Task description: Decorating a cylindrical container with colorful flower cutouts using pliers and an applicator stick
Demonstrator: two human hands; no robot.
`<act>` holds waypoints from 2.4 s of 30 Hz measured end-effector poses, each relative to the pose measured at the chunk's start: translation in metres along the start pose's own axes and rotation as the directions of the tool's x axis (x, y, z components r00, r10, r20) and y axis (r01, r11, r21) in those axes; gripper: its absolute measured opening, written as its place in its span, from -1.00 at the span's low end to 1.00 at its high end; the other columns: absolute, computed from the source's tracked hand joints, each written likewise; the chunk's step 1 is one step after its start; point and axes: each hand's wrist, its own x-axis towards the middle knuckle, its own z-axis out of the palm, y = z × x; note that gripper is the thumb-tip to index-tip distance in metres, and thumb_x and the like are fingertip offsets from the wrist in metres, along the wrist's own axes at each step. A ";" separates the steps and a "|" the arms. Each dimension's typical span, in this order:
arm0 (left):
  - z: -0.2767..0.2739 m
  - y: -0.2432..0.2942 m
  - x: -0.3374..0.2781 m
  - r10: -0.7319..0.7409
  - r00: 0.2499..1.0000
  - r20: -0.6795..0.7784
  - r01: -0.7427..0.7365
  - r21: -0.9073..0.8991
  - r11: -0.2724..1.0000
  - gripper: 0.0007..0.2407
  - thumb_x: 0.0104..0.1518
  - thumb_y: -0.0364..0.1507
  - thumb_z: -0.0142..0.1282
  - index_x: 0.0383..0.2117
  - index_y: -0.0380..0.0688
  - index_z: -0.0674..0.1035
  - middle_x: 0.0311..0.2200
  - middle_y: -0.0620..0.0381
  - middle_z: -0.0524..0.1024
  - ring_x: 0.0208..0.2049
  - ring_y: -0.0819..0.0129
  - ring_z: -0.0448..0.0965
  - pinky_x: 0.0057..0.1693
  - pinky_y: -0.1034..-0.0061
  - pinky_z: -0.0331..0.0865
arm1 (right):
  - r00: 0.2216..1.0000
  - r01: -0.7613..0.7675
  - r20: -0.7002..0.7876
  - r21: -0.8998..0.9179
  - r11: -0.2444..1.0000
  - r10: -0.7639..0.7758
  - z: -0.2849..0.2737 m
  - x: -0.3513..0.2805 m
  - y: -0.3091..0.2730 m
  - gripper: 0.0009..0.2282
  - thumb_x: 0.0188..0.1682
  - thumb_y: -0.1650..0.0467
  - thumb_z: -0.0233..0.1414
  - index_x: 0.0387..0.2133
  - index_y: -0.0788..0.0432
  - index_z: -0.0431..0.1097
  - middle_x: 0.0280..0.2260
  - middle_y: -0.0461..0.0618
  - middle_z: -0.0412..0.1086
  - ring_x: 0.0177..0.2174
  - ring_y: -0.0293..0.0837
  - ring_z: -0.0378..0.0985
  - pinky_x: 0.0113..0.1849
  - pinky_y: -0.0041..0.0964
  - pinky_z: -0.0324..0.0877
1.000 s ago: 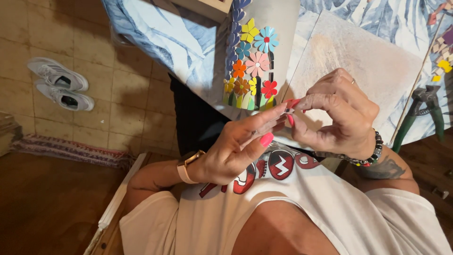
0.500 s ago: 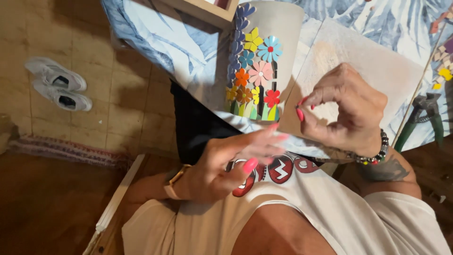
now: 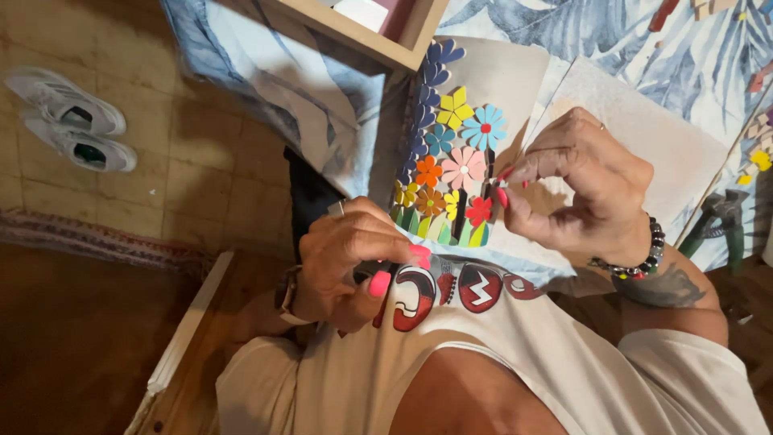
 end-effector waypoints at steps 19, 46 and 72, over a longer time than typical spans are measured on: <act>-0.004 -0.002 0.002 -0.041 0.999 0.012 0.041 -0.031 0.999 -0.77 0.05 -0.36 -0.29 -0.53 -0.25 0.43 -0.56 0.08 0.46 -0.60 0.31 0.46 -0.32 0.48 0.29 | 1.000 -0.006 0.013 -0.037 0.999 0.006 0.004 0.001 -0.004 -0.92 -0.23 0.55 -0.01 -0.56 0.40 0.24 -0.58 0.15 0.23 -0.58 -0.05 0.25 -0.45 -0.26 0.20; 0.133 0.040 -0.007 -0.235 0.892 0.386 0.195 0.139 0.971 -0.72 0.13 -0.33 -0.37 -0.19 -0.23 0.35 -0.20 0.00 0.43 -0.28 0.30 0.53 -0.21 0.57 0.43 | 0.829 -0.202 -0.558 -0.244 0.948 0.033 -0.017 -0.135 -0.057 -0.92 -0.26 0.61 0.02 -0.58 0.39 0.23 -0.61 0.11 0.17 -0.60 -0.06 0.19 -0.51 -0.28 0.11; 0.202 0.014 -0.017 -0.205 0.946 0.250 0.255 -0.188 0.949 -0.87 0.05 -0.46 -0.13 -0.61 -0.15 0.45 -0.74 0.15 0.39 -0.66 0.53 0.41 -0.61 0.73 0.31 | 0.711 -0.172 -0.701 -0.252 0.952 -0.057 -0.018 -0.193 -0.037 -0.88 -0.25 0.57 0.11 -0.60 0.43 0.28 -0.63 0.13 0.16 -0.62 -0.06 0.22 -0.58 -0.31 0.21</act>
